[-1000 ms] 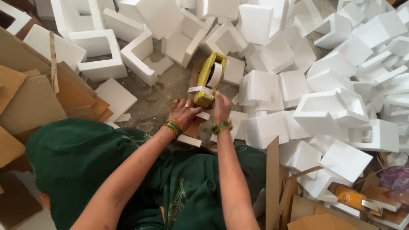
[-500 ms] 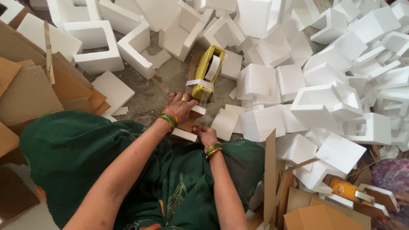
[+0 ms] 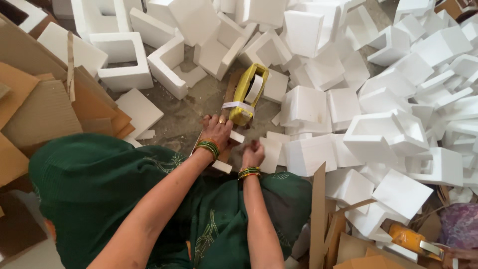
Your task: The person sits on the floor and assembles small cardboard boxes using white foam inserts. They place a foam piece into a cardboard base, fold the cardboard flaps over the foam, and secure the assembly with tape from a nearby dispenser. The process is repeated for multiple units.
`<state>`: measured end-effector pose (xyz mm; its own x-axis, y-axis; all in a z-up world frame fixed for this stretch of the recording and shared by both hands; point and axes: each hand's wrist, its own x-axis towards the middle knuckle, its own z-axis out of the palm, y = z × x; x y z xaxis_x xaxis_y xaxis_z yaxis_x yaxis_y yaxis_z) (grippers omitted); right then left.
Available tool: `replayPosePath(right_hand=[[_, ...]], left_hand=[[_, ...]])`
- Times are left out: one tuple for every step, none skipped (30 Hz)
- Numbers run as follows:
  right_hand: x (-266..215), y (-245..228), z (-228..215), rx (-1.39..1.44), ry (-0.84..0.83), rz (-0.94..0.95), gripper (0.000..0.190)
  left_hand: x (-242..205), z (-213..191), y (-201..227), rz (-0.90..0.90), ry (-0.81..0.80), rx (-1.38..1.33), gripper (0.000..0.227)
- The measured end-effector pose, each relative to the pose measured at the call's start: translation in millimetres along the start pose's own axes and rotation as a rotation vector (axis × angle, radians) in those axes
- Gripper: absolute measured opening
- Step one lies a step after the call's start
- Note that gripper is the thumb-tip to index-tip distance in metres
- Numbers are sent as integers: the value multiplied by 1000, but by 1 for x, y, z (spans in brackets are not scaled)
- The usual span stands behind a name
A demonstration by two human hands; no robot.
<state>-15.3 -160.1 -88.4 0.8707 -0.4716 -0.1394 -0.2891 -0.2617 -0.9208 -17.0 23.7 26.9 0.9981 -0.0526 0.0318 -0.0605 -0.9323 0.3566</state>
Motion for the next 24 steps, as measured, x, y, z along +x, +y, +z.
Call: replayPosePath(right_hand=[[0,-13,-4,89,-36,-29,16],[4,-27,-5,177,-72,-59,16],[7,-41,-4,264,-115,-88,17],[10,-53,-5,266,-140,-52,19],[12,-63,-6,271,-159,-17,21],[10,-69,-8,275,-178,19,24],[9,-77,-9,280,-287,9,31],[5,-81,-12,284,-397,1,41],[0,-82,-14,283,-510,0,52],[1,-83,-11,247,-536,-57,54],[-3,-79,-12,208,-558,-101,56],[-7,-73,-14,169,-580,-145,58],[-9,-69,-13,230,-603,-107,58],[-10,-65,-13,292,-625,-69,57],[-7,-64,-12,354,-646,-40,57],[-6,-61,-13,371,-666,-21,57],[-7,-57,-18,387,-685,-2,58],[-6,-53,-19,403,-705,17,59],[-7,-47,-17,370,-709,-69,62],[-8,-40,-11,337,-712,-156,66],[-9,-29,-8,301,-714,-241,69],[-8,-17,-3,215,-653,-296,70],[-6,-6,6,134,-585,-352,71],[-3,7,13,53,-516,-407,71]], left_hand=[[-3,1,2,-6,-48,5,69],[-3,3,2,11,-25,30,68],[-4,5,1,20,-2,55,67],[-6,7,0,30,21,81,66],[-9,9,-1,35,21,85,64],[-12,9,-1,41,21,90,62],[-6,7,-2,46,39,97,61],[-2,4,-2,56,23,57,62],[-3,1,-3,60,1,17,63],[-4,-1,-3,65,-22,-23,64],[-7,-3,-4,82,-60,-10,63],[-7,-6,-8,99,-98,3,62],[-6,-10,-11,118,-129,21,62],[-9,-14,-10,106,-158,18,62],[-7,-18,-8,96,-179,16,62],[-5,-22,-6,87,-200,14,62],[-4,-26,-6,94,-199,-4,62],[-3,-29,-6,102,-198,-22,63],[-5,-30,-6,103,-204,-44,65],[-5,-31,-7,104,-208,-32,65],[-4,-31,-8,105,-214,-22,65],[-4,-29,-8,107,-220,-13,66],[-4,-27,-8,103,-226,-22,65],[-4,-24,-9,99,-232,-32,65]])
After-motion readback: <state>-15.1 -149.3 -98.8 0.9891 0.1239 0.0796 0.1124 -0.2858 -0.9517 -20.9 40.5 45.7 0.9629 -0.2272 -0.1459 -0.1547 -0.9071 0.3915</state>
